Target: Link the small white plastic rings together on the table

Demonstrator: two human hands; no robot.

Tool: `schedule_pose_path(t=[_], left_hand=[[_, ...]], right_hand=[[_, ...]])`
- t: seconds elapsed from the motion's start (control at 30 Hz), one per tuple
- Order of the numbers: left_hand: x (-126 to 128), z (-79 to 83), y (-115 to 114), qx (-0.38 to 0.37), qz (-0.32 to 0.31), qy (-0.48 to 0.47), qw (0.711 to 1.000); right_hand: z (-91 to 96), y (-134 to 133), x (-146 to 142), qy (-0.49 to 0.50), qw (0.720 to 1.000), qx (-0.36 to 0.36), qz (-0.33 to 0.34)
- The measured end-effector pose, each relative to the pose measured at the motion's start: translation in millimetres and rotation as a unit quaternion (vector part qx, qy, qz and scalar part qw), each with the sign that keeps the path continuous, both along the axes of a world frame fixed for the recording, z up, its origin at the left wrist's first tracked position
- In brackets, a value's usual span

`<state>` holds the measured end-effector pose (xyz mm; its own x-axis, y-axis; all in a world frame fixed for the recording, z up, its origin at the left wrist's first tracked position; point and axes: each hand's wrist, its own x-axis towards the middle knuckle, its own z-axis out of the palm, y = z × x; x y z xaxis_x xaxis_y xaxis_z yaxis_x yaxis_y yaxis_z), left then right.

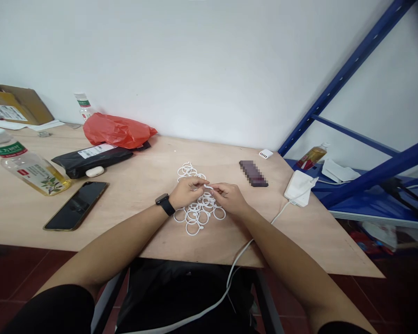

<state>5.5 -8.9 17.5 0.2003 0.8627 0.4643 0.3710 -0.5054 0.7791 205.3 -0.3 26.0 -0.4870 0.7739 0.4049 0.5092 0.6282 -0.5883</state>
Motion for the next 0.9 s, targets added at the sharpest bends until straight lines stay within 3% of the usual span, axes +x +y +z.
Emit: schedule_pose_path(t=[0.37,0.6,0.73,0.9], left_hand=[[2,10.1,-4,0.009,0.01,0.0,1.0],[1,5.2,-1,0.004,-0.009,0.006,1.0],[-2,5.8,0,0.044,0.012,0.023,0.999],[-13,3.4,9,0.075,0.007,0.12,0.99]], right_hand=[[-0.5,-1,-2,-0.007,1.0,0.005,0.019],[1.5,-4,-3,-0.011,0.999,0.006,0.041],[-0.2,-2,-2,0.029,0.999,0.009,-0.023],[-3.1,10,5,0.024,0.991,-0.025,-0.133]])
